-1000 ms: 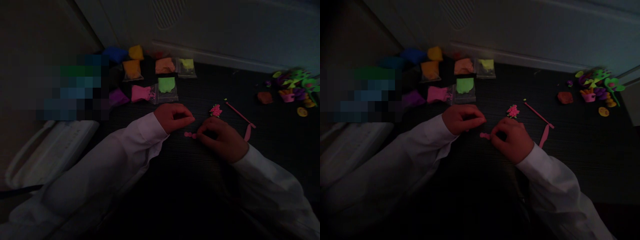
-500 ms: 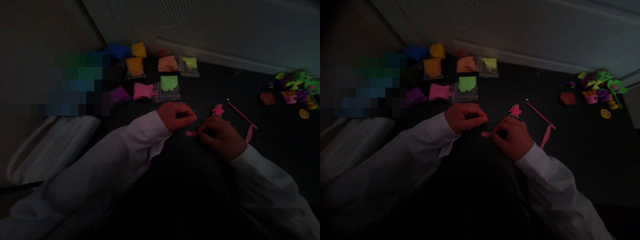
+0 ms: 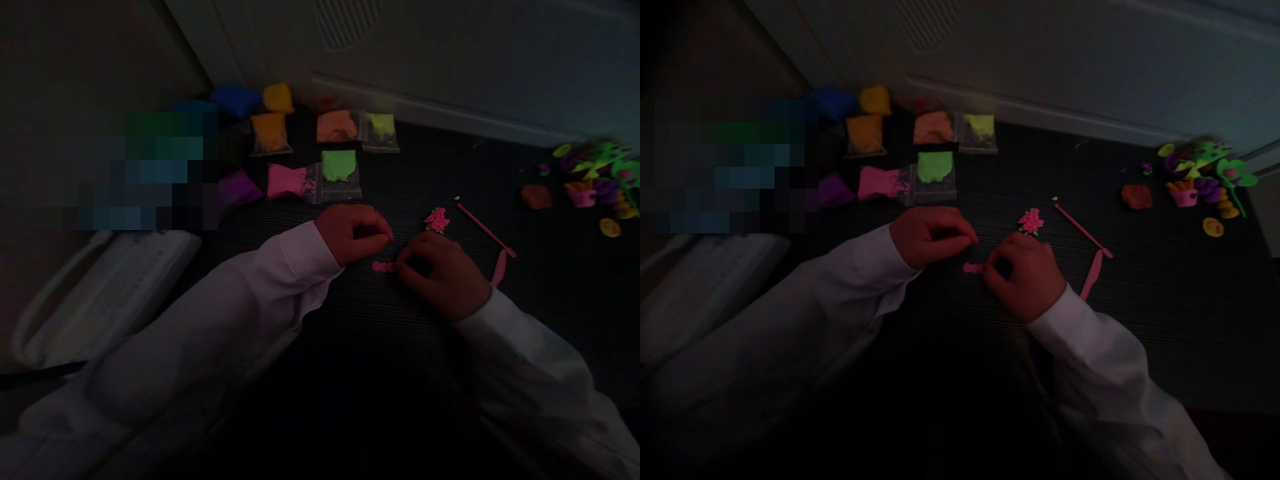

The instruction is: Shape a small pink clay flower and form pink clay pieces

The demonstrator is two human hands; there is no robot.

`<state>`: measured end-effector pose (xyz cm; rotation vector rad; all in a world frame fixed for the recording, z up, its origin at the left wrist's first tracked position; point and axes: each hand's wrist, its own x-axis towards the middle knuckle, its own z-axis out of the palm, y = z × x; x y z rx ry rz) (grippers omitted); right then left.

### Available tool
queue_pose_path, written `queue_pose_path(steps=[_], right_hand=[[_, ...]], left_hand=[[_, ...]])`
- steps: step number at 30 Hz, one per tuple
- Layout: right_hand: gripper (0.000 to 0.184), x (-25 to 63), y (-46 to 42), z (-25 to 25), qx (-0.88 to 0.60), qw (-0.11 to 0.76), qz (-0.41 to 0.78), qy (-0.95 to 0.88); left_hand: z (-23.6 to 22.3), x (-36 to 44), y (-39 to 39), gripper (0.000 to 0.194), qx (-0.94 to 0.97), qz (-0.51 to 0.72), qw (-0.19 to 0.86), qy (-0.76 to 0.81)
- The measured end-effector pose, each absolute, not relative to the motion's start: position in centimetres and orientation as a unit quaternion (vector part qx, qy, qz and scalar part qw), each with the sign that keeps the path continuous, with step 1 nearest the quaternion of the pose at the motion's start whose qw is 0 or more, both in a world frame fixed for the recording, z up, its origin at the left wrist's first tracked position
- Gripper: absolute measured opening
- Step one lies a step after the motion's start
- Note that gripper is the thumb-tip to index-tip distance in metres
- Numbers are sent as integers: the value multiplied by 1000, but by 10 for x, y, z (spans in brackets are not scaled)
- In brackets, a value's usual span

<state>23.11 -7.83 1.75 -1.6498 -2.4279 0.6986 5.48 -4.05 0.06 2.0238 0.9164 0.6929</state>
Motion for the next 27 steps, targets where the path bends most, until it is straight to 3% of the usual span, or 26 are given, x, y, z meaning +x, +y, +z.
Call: queue_pose_path(steps=[6,27], right_hand=[[12,231,-79,17,-539,75,221,-809],[14,228,-79,16,-548,61,205,-809]], left_hand=[[-6,55,-42,19,850,276,351,281],[-9,56,-41,21,904,232,269,238]])
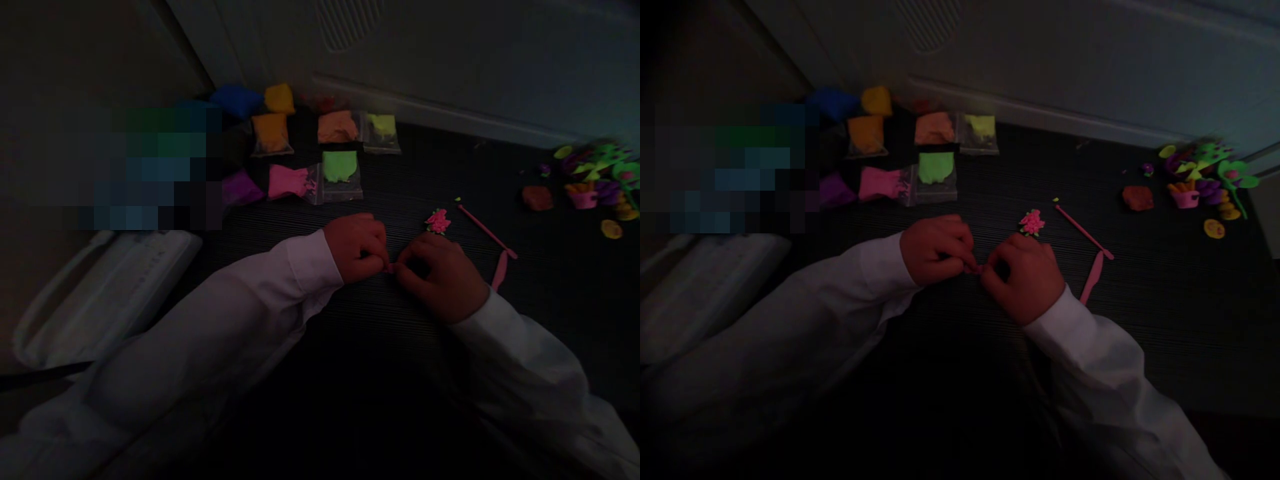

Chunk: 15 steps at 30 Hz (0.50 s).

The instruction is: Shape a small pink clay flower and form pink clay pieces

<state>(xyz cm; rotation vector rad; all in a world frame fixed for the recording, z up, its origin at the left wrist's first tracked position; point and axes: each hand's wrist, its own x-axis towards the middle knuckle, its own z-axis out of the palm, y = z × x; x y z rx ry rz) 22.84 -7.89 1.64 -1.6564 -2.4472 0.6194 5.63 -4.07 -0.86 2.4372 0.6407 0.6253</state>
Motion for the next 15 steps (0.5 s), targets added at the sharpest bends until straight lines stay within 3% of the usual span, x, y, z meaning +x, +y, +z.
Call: queue_pose_path(steps=[15], right_hand=[[15,225,-80,19,-556,34,200,-806]], left_hand=[[-11,57,-41,20,908,230,262,231]])
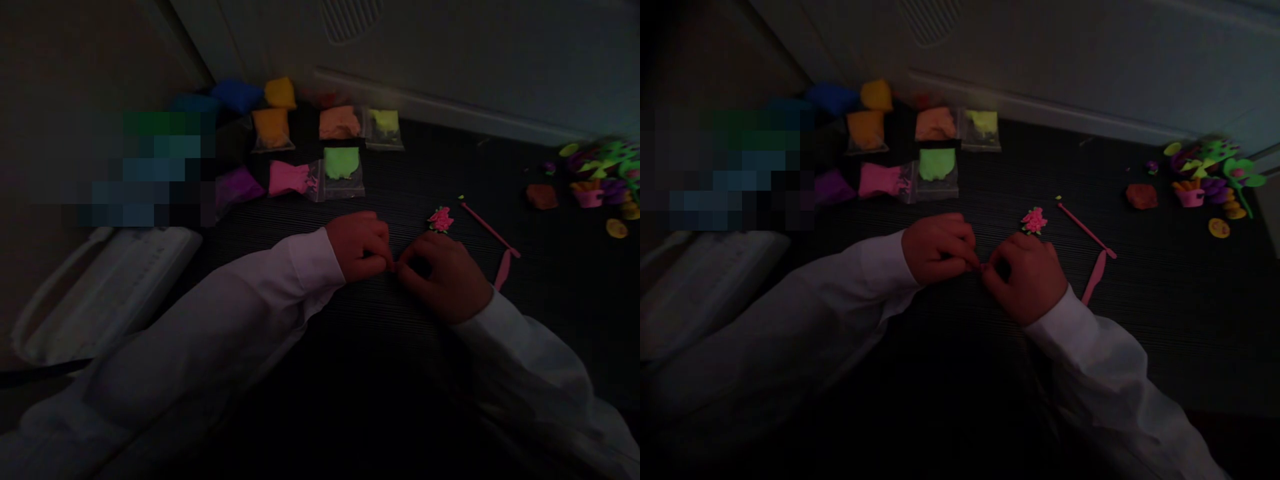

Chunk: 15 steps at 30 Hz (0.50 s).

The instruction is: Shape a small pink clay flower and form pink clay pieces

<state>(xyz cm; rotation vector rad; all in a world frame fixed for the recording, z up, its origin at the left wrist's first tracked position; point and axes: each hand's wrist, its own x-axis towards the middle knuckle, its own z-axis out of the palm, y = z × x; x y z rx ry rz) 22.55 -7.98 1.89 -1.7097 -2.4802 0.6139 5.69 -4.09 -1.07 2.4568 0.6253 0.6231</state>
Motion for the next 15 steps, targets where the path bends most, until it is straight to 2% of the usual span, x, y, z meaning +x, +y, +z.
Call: queue_pose_path(steps=[11,15], right_hand=[[15,226,-80,18,-549,38,192,-813],[13,230,-80,23,-553,65,207,-805]], left_hand=[[-11,57,-41,20,913,220,255,230],[-13,57,-40,20,905,245,268,222]])
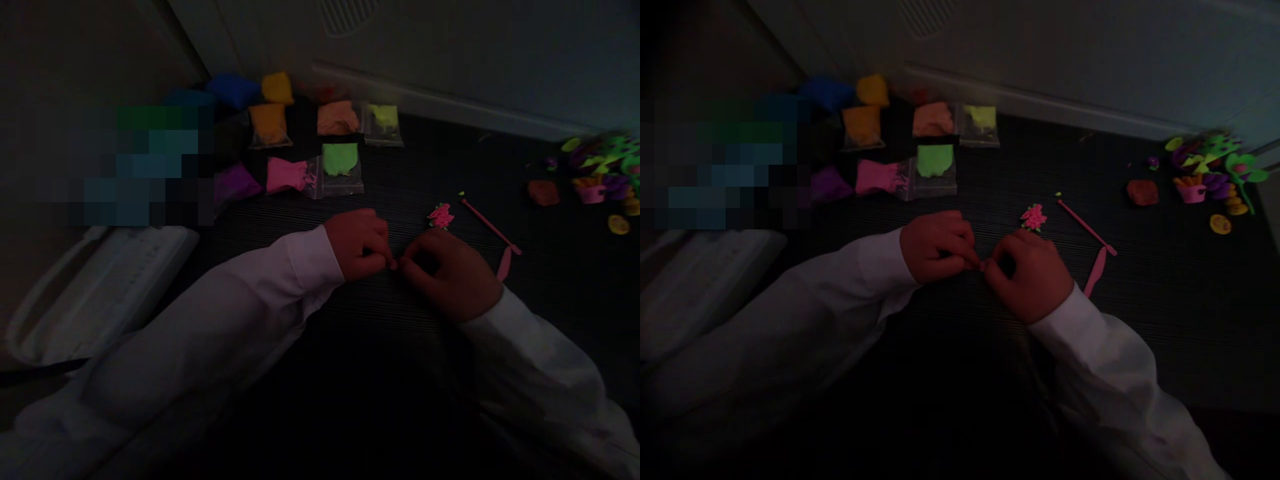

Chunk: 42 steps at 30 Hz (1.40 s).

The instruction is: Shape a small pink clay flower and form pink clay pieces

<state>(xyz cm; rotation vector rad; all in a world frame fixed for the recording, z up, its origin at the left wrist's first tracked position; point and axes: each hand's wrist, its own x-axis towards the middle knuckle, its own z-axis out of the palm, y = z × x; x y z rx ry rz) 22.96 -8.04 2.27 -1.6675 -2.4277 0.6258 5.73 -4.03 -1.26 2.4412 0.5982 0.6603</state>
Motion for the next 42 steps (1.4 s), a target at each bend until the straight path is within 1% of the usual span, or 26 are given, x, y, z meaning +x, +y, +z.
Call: queue_pose_path(steps=[3,5,11,19,22,26,42], right_hand=[[9,232,-82,28,-550,98,221,-799],[8,233,-82,30,-535,106,228,-806],[13,232,-84,29,-484,90,236,-838],[15,233,-84,25,-488,66,212,-844],[16,234,-84,25,-489,68,213,-843],[15,234,-84,25,-489,68,210,-844],[14,236,-83,26,-459,59,223,-858]], left_hand=[[-12,56,-39,20,882,276,311,222],[-11,54,-38,20,858,292,350,239],[-6,51,-35,17,797,294,427,311],[-2,49,-35,17,737,309,497,337],[0,49,-35,16,715,311,520,350],[2,49,-35,16,694,311,539,361],[2,47,-34,15,688,323,547,352]])
